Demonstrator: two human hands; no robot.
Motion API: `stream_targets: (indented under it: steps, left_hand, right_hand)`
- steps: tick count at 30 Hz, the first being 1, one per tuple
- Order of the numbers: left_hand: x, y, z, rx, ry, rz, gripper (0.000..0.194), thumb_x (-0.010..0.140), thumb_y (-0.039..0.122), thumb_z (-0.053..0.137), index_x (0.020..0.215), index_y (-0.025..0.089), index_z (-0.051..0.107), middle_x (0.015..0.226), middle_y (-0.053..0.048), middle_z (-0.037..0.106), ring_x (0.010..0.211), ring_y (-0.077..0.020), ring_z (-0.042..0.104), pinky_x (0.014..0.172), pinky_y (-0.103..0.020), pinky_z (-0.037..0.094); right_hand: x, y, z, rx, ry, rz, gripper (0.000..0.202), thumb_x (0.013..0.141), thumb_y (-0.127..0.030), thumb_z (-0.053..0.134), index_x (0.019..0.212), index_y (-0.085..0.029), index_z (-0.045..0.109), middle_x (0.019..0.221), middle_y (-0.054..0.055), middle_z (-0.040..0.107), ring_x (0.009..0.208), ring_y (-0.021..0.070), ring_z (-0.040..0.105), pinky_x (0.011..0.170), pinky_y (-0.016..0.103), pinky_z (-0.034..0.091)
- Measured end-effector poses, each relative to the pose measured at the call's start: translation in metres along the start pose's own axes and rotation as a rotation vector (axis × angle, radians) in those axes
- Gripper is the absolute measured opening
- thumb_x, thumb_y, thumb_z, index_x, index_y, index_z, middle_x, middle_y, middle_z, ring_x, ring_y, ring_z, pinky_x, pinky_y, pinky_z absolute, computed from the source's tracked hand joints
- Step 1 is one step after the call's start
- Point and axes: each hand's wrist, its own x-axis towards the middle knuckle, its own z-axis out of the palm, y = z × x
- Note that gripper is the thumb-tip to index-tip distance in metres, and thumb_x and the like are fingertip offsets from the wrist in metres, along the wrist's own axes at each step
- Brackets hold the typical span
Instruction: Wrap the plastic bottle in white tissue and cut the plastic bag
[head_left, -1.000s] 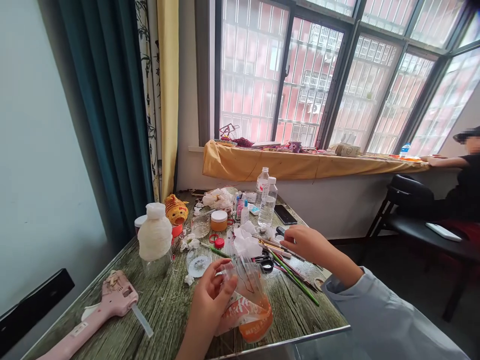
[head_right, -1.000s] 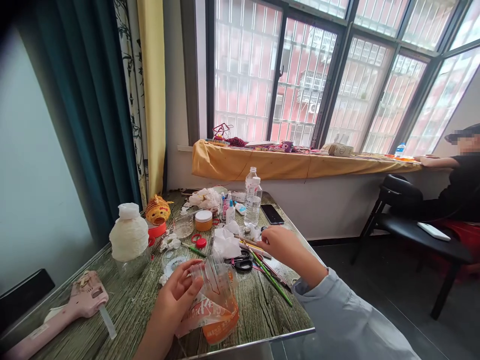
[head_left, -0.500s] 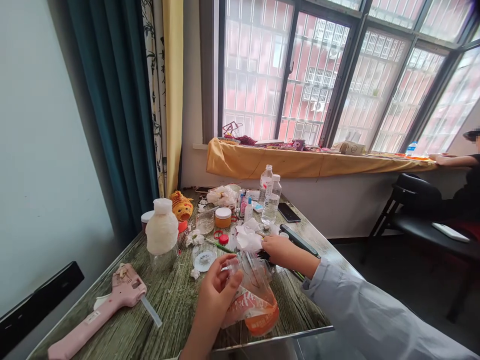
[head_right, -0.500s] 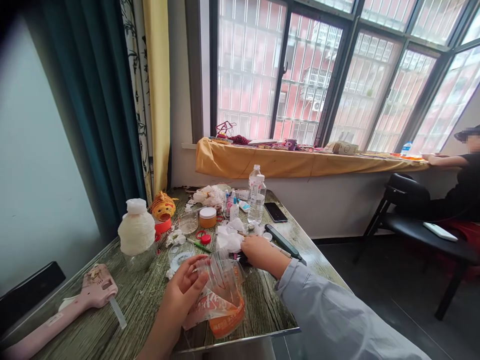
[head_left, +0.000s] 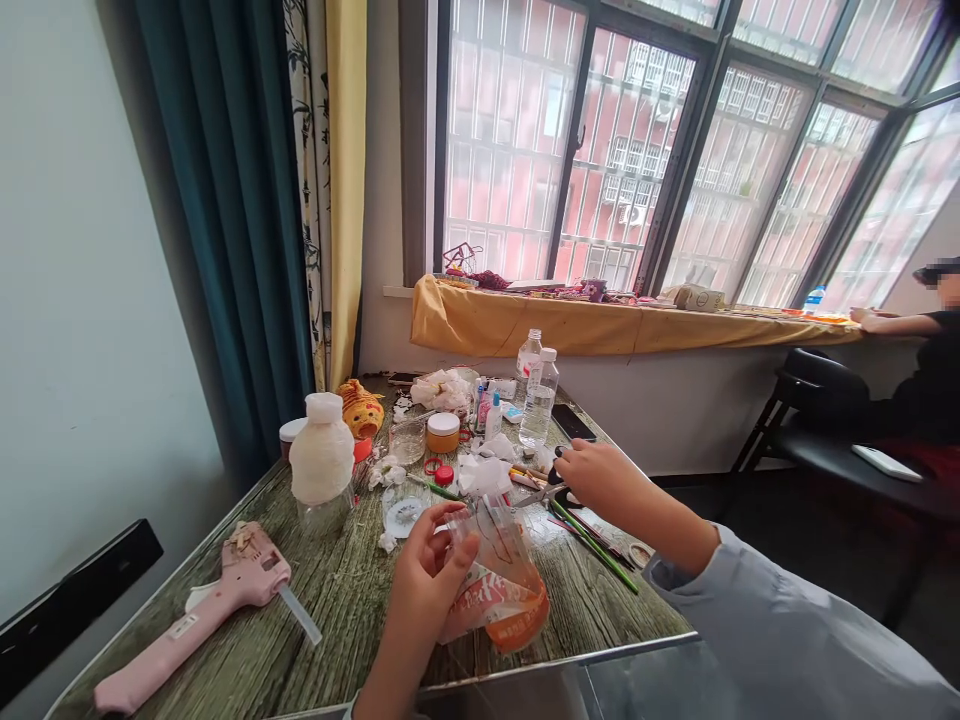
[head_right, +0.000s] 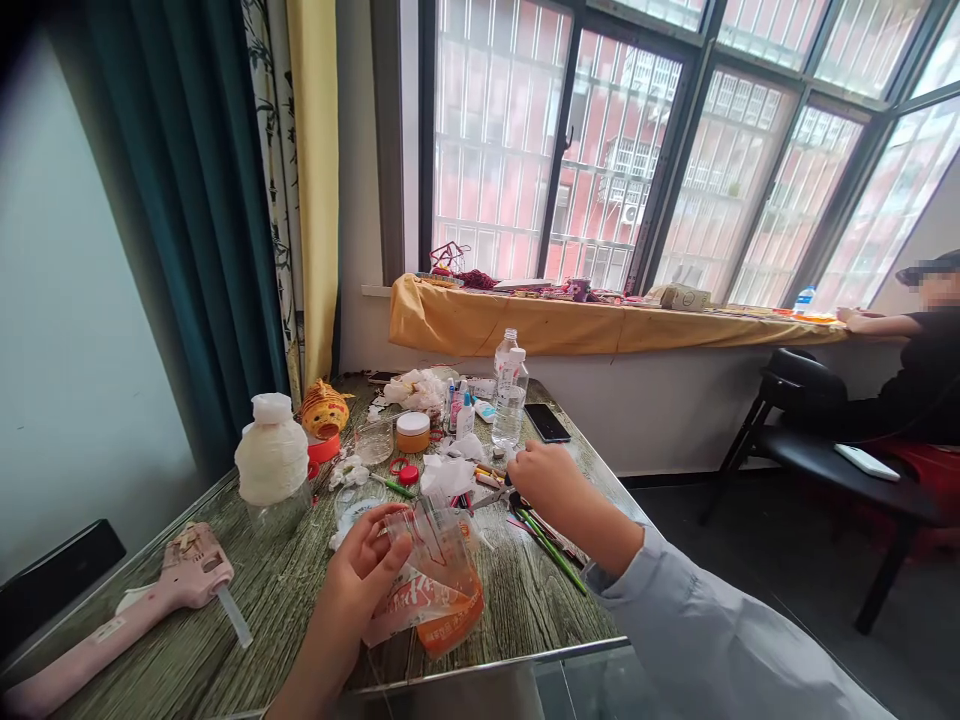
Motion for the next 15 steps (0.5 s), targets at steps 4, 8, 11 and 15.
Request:
stream_targets:
  steps: [4, 8, 11, 15]
  left_hand:
    - [-0.001, 0.002, -0.001, 0.036, 0.004, 0.003, 0.044, 0.065, 0.048, 0.071, 0.094, 0.020, 0.054, 0.088, -0.004, 0.068, 0.077, -0.0182, 0.065, 0.068, -0.026, 0.049]
    - [-0.002, 0.005, -0.008, 0.110, 0.058, 0.034, 0.040, 0.066, 0.049, 0.070, 0.084, 0.021, 0.047, 0.099, -0.007, 0.064, 0.079, -0.0191, 0.065, 0.071, -0.031, 0.051]
    - [-0.009, 0.009, -0.010, 0.293, 0.159, 0.128, 0.040, 0.065, 0.051, 0.068, 0.075, 0.021, 0.045, 0.113, -0.012, 0.058, 0.097, -0.0263, 0.062, 0.080, -0.040, 0.051]
    - [-0.026, 0.011, -0.005, 0.611, 0.302, 0.381, 0.037, 0.069, 0.048, 0.067, 0.062, 0.022, 0.042, 0.116, -0.014, 0.054, 0.111, -0.0316, 0.055, 0.068, -0.036, 0.054]
  right_hand:
    - [-0.027, 0.012, -0.014, -0.022, 0.088, 0.175, 0.016, 0.082, -0.003, 0.053, 0.085, -0.013, 0.064, 0.085, 0.011, 0.066, 0.090, 0.0266, 0.059, 0.064, 0.031, 0.044]
    - [-0.068, 0.015, -0.006, 0.265, 0.311, 0.517, 0.007, 0.079, -0.017, 0.062, 0.086, -0.017, 0.061, 0.085, 0.007, 0.065, 0.086, 0.0259, 0.059, 0.066, 0.032, 0.044]
    - [-0.095, -0.007, 0.017, 0.832, 0.435, 0.676, 0.016, 0.077, -0.036, 0.062, 0.082, -0.021, 0.059, 0.080, 0.003, 0.063, 0.069, 0.0200, 0.057, 0.061, 0.030, 0.042]
    - [-0.112, -0.067, 0.046, 1.800, 0.429, 0.515, 0.048, 0.066, -0.065, 0.069, 0.079, -0.019, 0.060, 0.067, 0.003, 0.061, 0.059, 0.0170, 0.055, 0.054, 0.027, 0.042]
